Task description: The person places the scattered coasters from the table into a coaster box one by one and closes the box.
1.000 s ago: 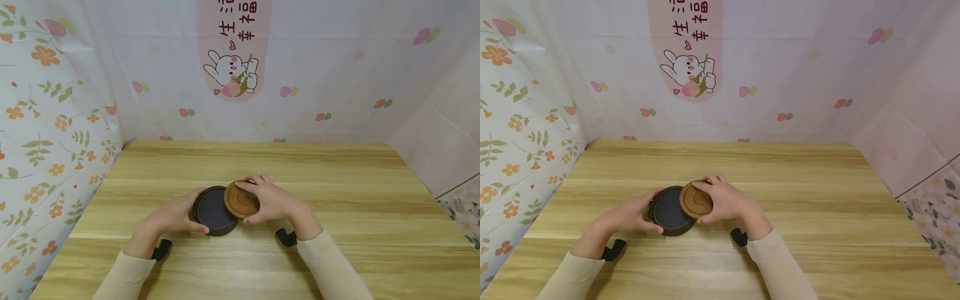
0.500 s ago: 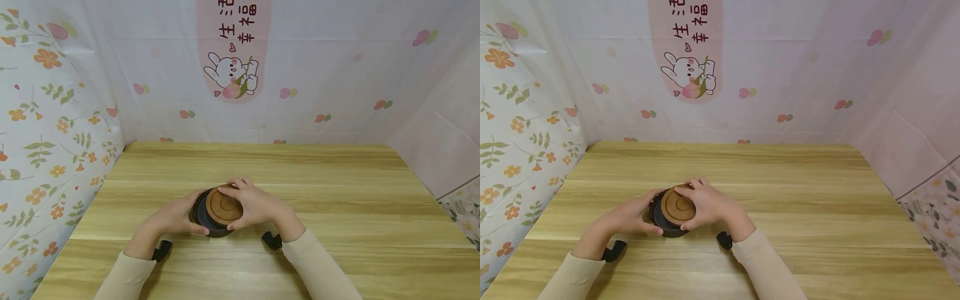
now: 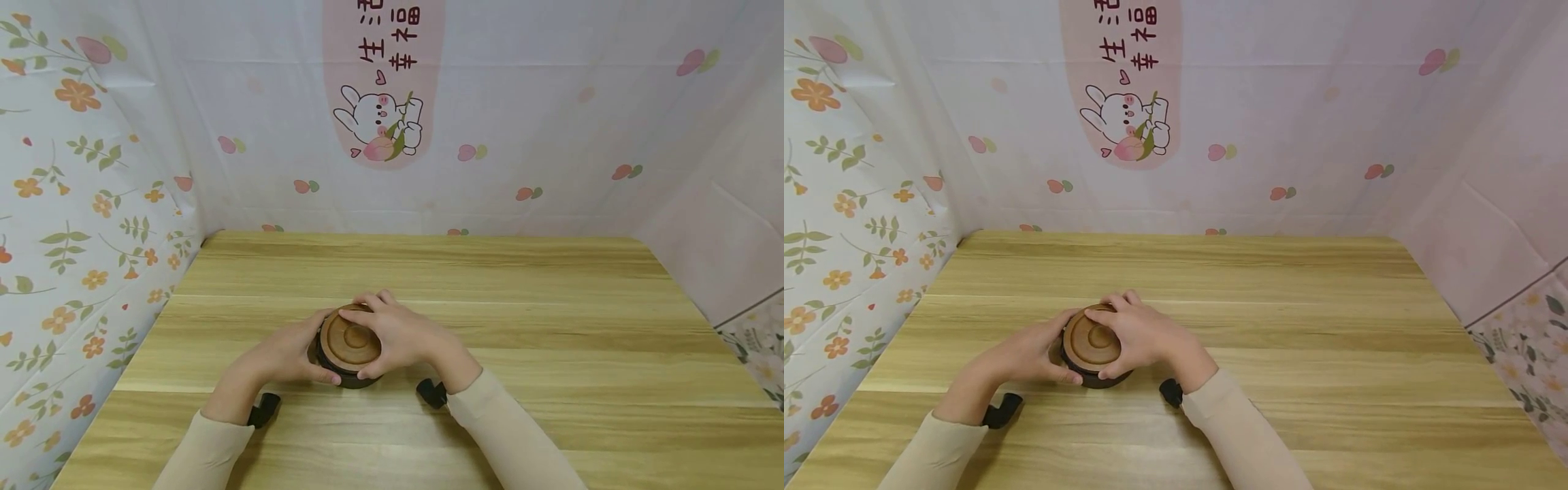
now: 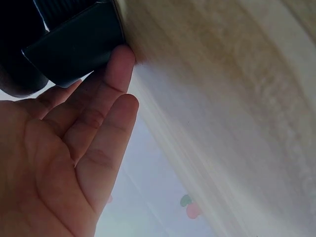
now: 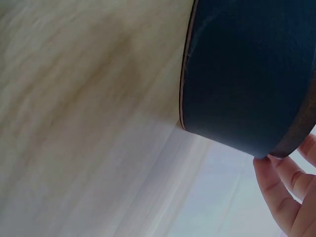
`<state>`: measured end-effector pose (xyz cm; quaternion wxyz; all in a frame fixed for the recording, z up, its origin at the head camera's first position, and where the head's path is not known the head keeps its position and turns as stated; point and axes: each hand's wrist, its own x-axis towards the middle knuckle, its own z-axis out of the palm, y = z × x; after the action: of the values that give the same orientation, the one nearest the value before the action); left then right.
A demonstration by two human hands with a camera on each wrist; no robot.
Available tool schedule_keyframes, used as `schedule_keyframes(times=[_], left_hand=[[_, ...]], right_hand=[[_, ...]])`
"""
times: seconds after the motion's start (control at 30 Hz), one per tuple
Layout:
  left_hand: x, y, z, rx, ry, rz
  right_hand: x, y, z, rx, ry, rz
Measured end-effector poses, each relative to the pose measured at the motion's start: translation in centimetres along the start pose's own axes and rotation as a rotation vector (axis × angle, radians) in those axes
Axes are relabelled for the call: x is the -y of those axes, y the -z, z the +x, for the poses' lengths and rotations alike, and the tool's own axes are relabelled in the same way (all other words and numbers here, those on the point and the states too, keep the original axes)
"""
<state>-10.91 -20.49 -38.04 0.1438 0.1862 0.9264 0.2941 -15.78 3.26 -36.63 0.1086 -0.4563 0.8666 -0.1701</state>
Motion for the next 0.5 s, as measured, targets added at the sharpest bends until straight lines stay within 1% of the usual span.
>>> schedule_keyframes(times=[0.17,0.3,0.5], left_hand=[[0.10,-0.01,0.10,0.008,-0.001,-0.012],[0.14,-0.06,0.09,0.012,0.001,-0.014],[0.29,-0.11,0.11,0.006,-0.033,-0.016]], right_hand=[[0.16,-0.08,0.08,0.019,-0.002,-0.012],[0.13,-0.20,0.03,0.026,-0.013,0.014],[-0.04,-0.26,0.09,0.018,-0.009,0.039]])
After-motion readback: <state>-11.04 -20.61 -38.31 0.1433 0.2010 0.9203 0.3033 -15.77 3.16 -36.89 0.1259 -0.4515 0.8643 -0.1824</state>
